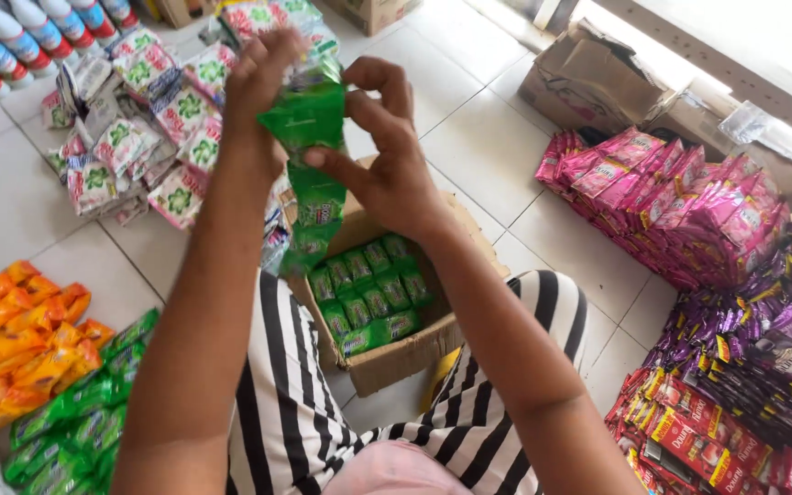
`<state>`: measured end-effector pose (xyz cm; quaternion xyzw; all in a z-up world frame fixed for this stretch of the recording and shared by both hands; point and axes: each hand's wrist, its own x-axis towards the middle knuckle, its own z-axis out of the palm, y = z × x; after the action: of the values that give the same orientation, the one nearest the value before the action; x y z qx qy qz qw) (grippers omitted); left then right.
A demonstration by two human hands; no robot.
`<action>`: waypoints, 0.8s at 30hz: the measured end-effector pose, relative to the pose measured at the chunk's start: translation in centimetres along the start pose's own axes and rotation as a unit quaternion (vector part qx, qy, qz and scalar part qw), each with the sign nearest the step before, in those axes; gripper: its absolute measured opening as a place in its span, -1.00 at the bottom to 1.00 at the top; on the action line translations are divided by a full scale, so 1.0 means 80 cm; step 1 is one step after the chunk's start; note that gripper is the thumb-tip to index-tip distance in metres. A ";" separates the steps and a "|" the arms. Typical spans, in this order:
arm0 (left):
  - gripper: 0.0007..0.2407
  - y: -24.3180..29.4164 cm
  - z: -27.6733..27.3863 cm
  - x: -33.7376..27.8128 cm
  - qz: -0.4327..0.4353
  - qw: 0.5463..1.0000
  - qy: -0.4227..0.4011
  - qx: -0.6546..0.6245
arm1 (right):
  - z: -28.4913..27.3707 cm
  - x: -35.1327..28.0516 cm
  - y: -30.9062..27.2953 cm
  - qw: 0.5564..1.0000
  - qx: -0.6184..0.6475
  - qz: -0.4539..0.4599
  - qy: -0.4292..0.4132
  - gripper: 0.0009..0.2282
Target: The person sits on the floor and packs green soap packets into a cardboard box by hand, arranging them in layers until the box is partially filled.
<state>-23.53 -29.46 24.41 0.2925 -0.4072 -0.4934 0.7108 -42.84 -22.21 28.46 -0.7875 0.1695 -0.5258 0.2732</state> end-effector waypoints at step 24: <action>-0.74 -0.163 0.062 -0.101 -0.002 0.955 -0.031 0.295 | -0.027 -0.031 0.194 0.891 0.257 0.266 0.265 -0.82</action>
<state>-35.35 -26.37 13.89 0.4743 -0.5559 -0.3618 0.5790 -45.45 -33.70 17.82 -0.4467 0.2976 -0.6481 0.5402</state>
